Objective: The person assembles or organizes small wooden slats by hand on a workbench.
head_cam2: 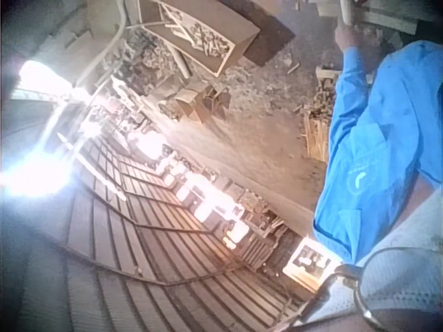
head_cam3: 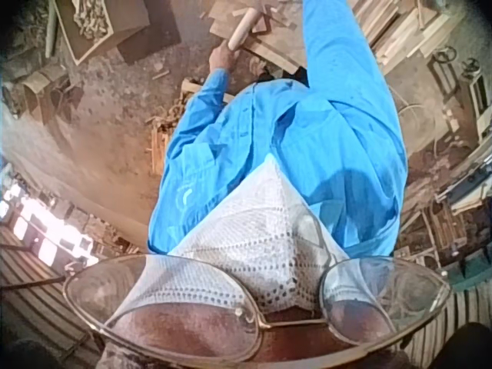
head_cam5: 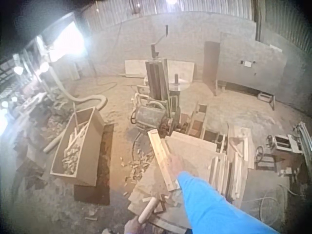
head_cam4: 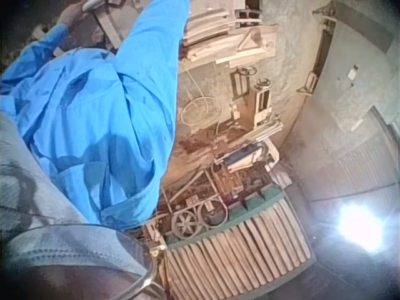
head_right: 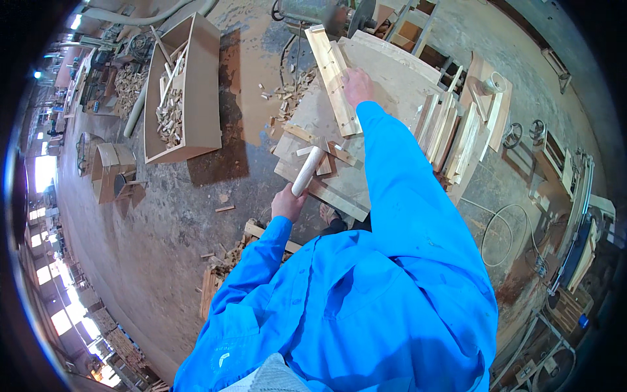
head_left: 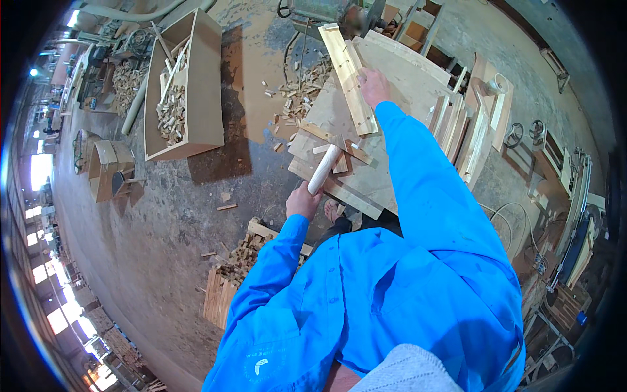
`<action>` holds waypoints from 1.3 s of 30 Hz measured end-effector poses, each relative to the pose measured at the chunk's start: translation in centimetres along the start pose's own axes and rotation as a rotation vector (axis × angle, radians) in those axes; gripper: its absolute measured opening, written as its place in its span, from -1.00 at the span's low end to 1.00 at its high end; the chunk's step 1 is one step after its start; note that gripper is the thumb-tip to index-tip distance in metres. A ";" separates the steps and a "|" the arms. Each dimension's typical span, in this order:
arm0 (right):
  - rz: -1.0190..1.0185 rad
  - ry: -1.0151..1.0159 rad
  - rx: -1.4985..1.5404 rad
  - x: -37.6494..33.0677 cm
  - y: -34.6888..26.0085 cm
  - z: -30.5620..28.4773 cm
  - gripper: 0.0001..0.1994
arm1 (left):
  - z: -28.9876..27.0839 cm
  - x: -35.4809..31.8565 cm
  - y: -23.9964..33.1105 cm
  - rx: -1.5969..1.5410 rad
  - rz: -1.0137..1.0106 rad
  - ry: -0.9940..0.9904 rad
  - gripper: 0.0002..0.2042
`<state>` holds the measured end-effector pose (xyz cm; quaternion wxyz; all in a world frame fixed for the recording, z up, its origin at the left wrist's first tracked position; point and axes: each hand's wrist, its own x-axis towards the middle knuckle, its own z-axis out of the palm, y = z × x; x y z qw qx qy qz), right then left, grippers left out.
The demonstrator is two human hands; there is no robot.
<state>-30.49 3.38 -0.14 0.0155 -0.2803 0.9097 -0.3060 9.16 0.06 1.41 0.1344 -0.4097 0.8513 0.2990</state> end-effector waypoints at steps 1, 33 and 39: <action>-0.002 -0.018 -0.019 0.4 0.1 0.0 -0.65 | 0.0 0.2 0.2 0.003 0.000 -0.001 -0.54; 0.113 -0.020 0.011 13.1 11.3 -5.0 -0.66 | 0.1 9.5 11.9 0.003 0.056 0.020 -0.50; 0.049 0.103 0.090 6.7 8.2 -4.7 -0.61 | -0.3 7.2 8.4 0.004 -0.002 0.027 -0.48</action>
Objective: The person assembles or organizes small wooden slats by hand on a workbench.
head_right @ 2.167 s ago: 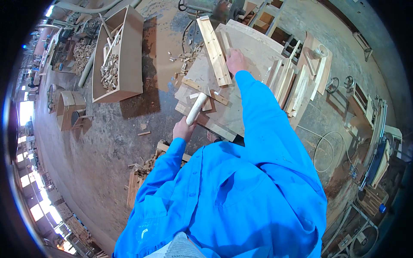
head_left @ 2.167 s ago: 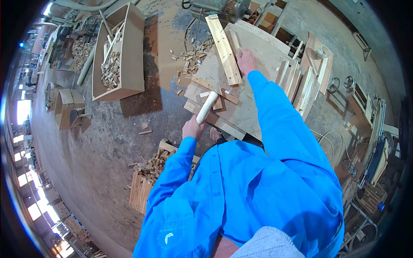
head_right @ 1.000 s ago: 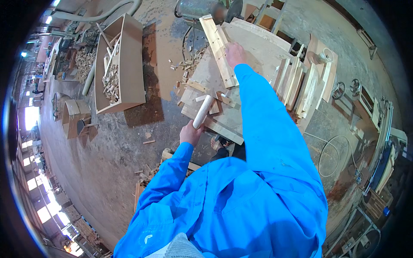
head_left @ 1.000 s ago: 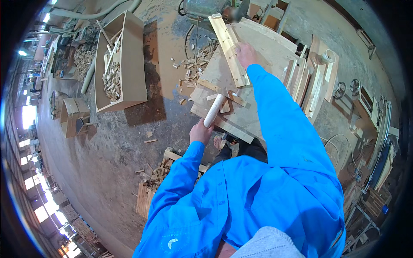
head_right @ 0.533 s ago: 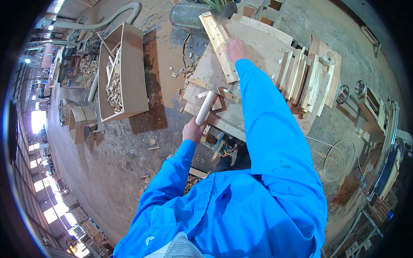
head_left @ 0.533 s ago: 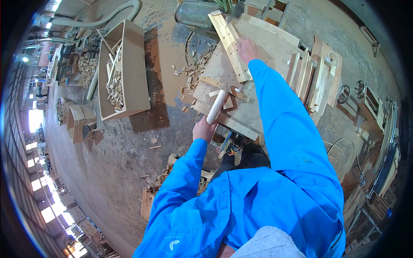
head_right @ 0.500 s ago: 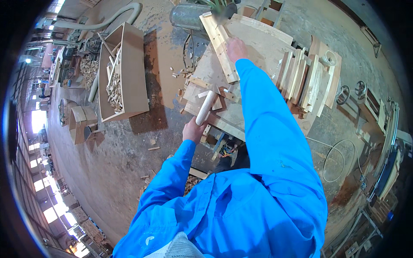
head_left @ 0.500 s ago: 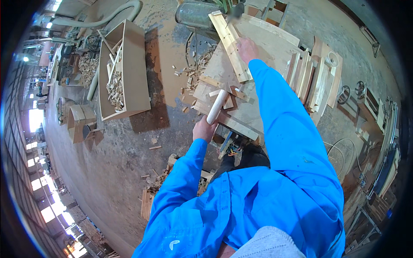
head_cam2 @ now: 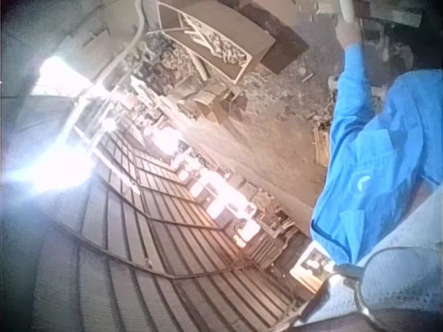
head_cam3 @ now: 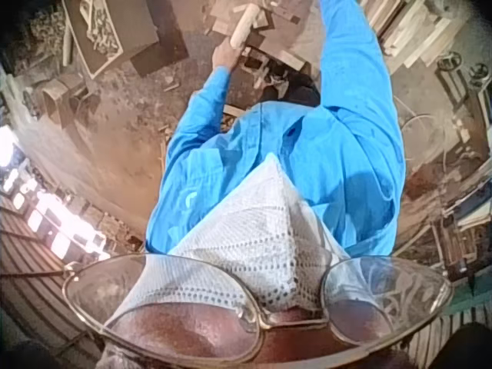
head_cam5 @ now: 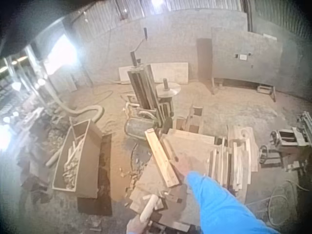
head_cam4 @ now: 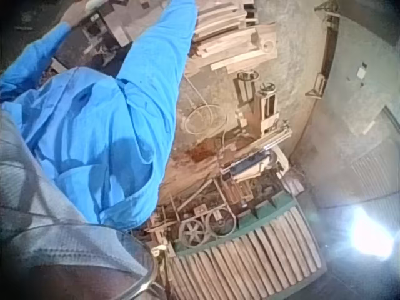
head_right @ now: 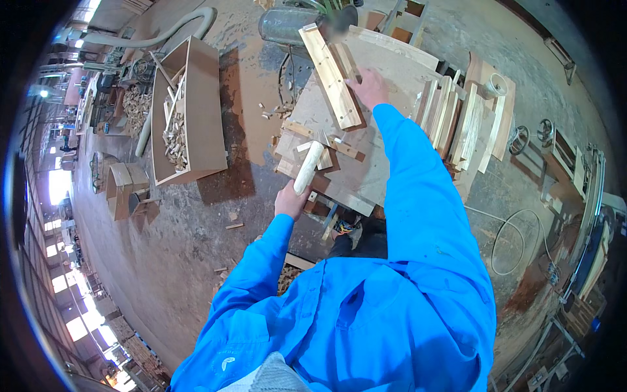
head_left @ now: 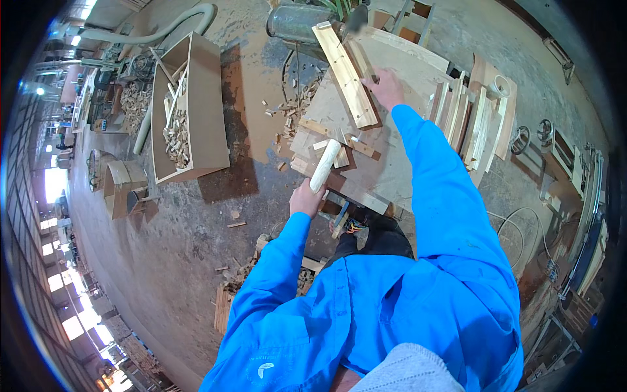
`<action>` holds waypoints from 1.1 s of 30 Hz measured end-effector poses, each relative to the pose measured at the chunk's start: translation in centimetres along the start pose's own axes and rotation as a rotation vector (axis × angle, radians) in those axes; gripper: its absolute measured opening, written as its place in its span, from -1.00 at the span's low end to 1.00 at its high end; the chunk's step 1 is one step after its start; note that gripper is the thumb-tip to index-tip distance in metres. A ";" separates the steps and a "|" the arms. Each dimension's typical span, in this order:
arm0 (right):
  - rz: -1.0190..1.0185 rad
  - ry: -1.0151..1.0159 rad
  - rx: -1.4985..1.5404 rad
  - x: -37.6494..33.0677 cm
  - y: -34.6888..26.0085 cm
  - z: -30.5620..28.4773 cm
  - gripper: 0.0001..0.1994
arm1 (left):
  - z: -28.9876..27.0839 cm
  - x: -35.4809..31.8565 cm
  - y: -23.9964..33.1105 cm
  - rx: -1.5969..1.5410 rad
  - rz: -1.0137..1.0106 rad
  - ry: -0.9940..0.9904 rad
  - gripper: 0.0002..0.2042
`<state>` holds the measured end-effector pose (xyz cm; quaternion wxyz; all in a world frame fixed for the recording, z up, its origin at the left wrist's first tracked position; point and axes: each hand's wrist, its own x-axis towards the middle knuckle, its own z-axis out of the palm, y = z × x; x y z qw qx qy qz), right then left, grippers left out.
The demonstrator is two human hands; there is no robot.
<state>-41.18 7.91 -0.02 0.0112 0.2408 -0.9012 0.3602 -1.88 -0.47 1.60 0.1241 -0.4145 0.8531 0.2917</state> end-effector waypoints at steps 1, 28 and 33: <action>-0.014 -0.047 0.043 -0.7 -0.1 -0.3 -0.59 | 0.1 -0.3 -0.2 -0.004 0.010 -0.001 -0.48; 0.026 -0.124 0.041 0.3 -3.6 5.7 -0.67 | 0.4 -4.3 -5.1 0.015 0.012 -0.024 -0.58; 0.017 -0.106 0.035 1.8 -3.0 5.3 -0.68 | 0.5 -3.0 -3.8 0.009 0.011 -0.025 -0.58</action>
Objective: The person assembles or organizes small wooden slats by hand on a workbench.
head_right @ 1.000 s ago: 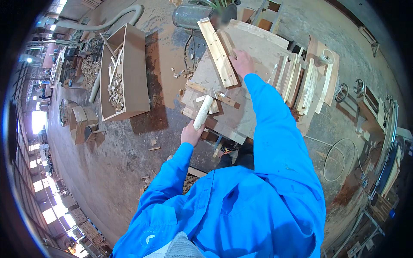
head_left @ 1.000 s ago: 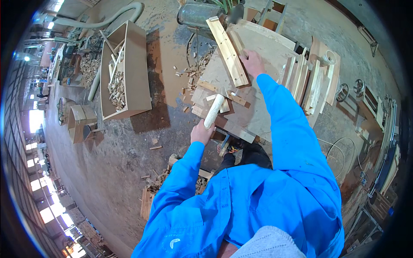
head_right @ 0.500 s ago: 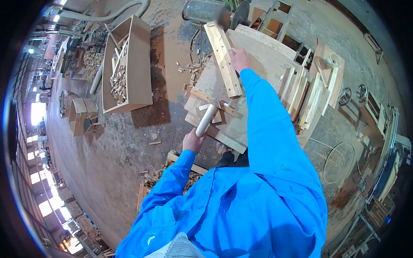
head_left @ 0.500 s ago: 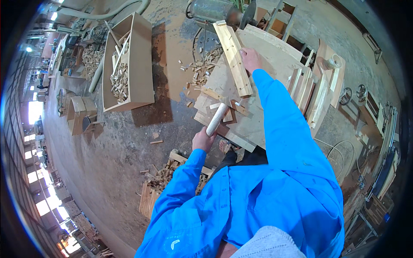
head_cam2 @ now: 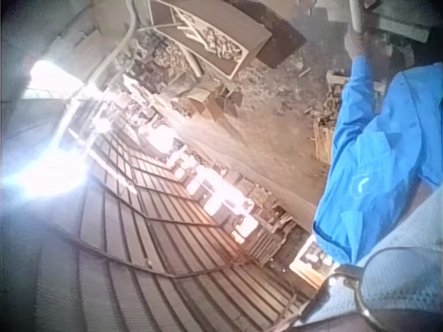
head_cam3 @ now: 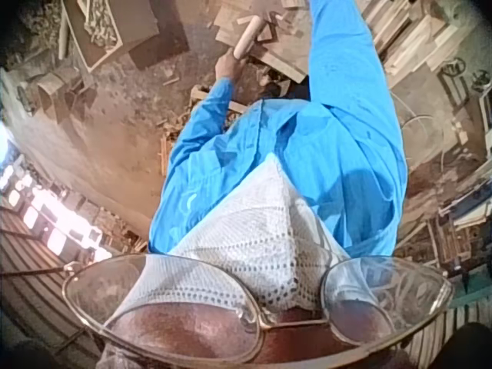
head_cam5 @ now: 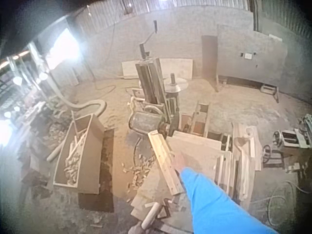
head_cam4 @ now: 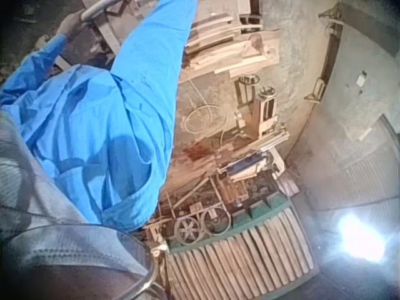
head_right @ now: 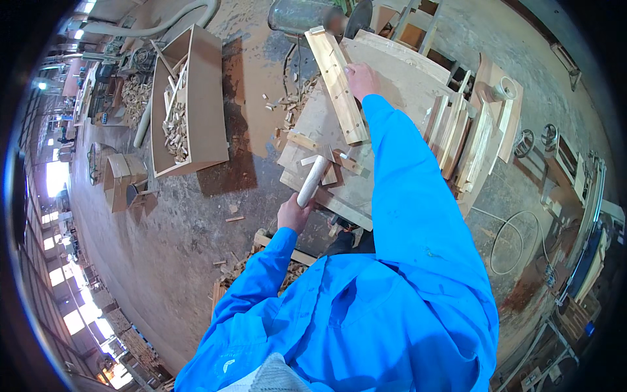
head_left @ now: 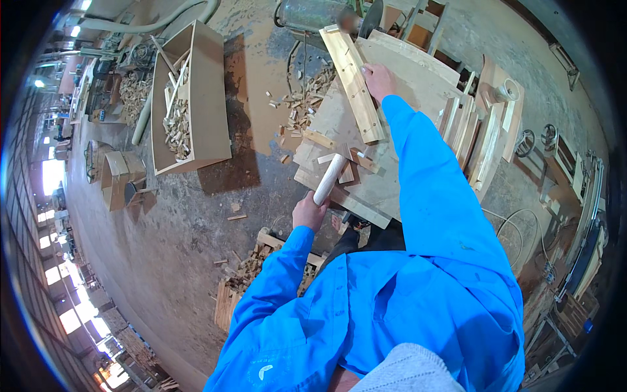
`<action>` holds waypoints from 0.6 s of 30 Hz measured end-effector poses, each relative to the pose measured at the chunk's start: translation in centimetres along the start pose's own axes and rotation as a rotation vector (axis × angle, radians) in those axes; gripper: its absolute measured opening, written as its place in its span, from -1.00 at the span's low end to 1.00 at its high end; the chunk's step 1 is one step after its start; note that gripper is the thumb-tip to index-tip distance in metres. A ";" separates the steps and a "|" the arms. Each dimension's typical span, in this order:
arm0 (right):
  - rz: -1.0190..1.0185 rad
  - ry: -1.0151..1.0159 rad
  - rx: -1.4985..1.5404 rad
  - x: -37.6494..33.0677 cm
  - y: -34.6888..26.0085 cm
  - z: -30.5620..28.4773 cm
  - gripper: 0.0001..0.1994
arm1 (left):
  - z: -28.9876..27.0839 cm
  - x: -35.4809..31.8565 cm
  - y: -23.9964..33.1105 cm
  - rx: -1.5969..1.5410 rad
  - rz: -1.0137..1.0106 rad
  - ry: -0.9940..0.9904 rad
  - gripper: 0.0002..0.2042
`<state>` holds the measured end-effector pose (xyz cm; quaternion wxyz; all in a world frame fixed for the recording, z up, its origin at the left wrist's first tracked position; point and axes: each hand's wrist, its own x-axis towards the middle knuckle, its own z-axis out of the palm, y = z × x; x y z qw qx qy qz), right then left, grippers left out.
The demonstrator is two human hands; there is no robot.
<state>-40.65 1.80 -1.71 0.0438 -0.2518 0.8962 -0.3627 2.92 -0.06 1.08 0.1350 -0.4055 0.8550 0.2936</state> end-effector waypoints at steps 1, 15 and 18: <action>0.002 0.003 0.002 0.5 0.1 -0.3 -0.68 | 0.1 0.4 0.3 0.003 0.002 0.001 -0.58; 0.017 0.050 0.053 7.1 3.4 -1.9 -0.73 | -0.4 4.8 6.5 -0.051 0.011 0.004 -0.53; 0.057 0.096 0.051 7.2 3.8 -1.6 -0.72 | 0.0 4.9 5.9 -0.022 0.022 0.041 -0.52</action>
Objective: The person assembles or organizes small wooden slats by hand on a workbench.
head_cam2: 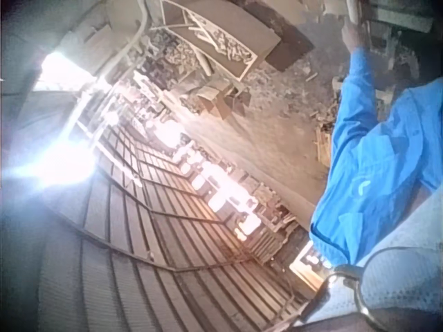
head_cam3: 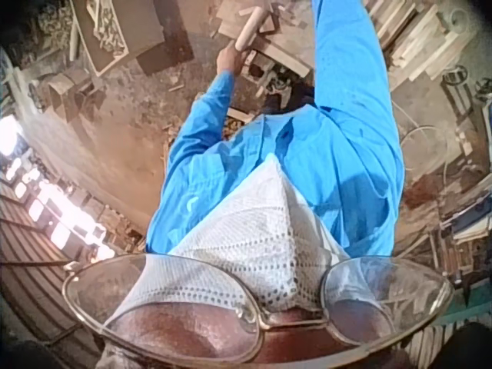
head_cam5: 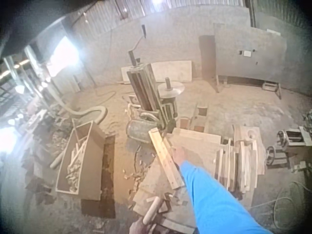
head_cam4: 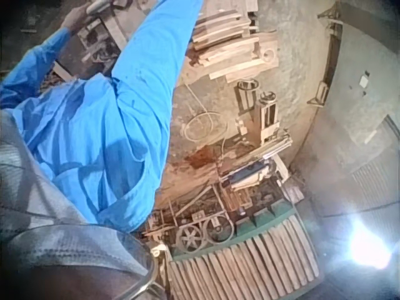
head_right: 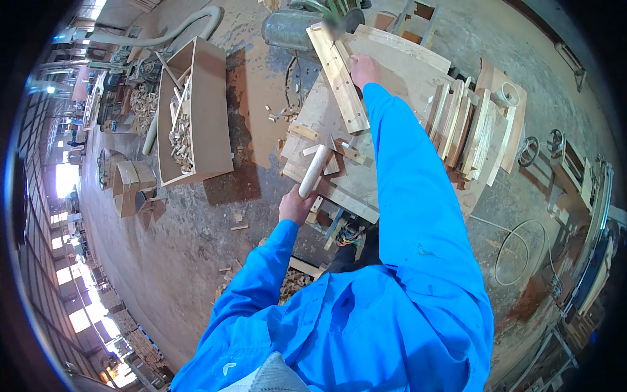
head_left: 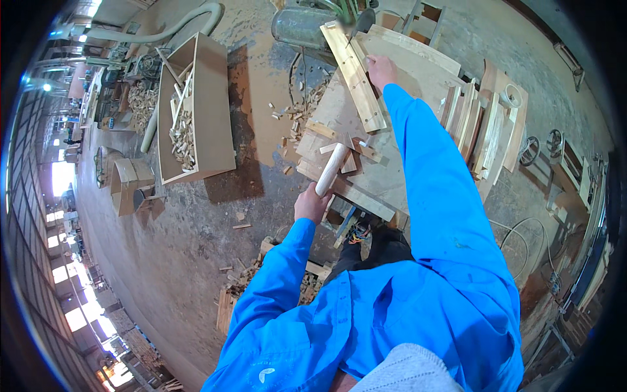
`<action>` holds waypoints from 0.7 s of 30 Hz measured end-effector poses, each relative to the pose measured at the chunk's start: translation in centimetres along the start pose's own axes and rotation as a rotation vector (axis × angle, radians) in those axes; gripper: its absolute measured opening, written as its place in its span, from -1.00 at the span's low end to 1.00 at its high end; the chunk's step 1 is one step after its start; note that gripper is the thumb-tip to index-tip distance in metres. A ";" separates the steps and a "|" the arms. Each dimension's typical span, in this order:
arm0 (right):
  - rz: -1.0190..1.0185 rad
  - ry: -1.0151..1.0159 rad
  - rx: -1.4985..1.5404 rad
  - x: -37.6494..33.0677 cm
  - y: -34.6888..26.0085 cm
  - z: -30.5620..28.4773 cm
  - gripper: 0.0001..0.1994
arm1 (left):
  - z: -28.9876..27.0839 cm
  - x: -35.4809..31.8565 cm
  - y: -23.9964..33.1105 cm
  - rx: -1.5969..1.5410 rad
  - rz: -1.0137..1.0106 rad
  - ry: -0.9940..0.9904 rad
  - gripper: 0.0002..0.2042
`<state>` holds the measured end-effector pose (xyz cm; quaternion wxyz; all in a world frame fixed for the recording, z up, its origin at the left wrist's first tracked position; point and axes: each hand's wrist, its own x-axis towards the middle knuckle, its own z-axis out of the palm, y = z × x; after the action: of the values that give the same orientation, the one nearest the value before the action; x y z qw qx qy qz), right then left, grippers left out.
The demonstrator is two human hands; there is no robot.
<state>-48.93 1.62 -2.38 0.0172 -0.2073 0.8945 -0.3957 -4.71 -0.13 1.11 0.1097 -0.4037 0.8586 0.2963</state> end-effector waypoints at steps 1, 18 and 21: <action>-0.004 0.002 -0.001 0.1 0.2 -0.3 -0.72 | 0.0 0.0 0.1 -0.003 0.002 0.003 -0.52; -0.034 -0.018 -0.046 -10.0 -3.0 -0.6 -0.66 | -0.6 -4.4 -5.0 -0.013 0.011 -0.028 -0.57; 0.012 -0.064 -0.051 -11.2 -4.8 0.3 -0.69 | -0.4 -5.5 -7.1 0.014 0.011 -0.026 -0.56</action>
<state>-36.91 2.84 -0.71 0.0428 -0.2146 0.9046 -0.3658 4.28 -0.45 0.74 0.1221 -0.3942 0.8614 0.2962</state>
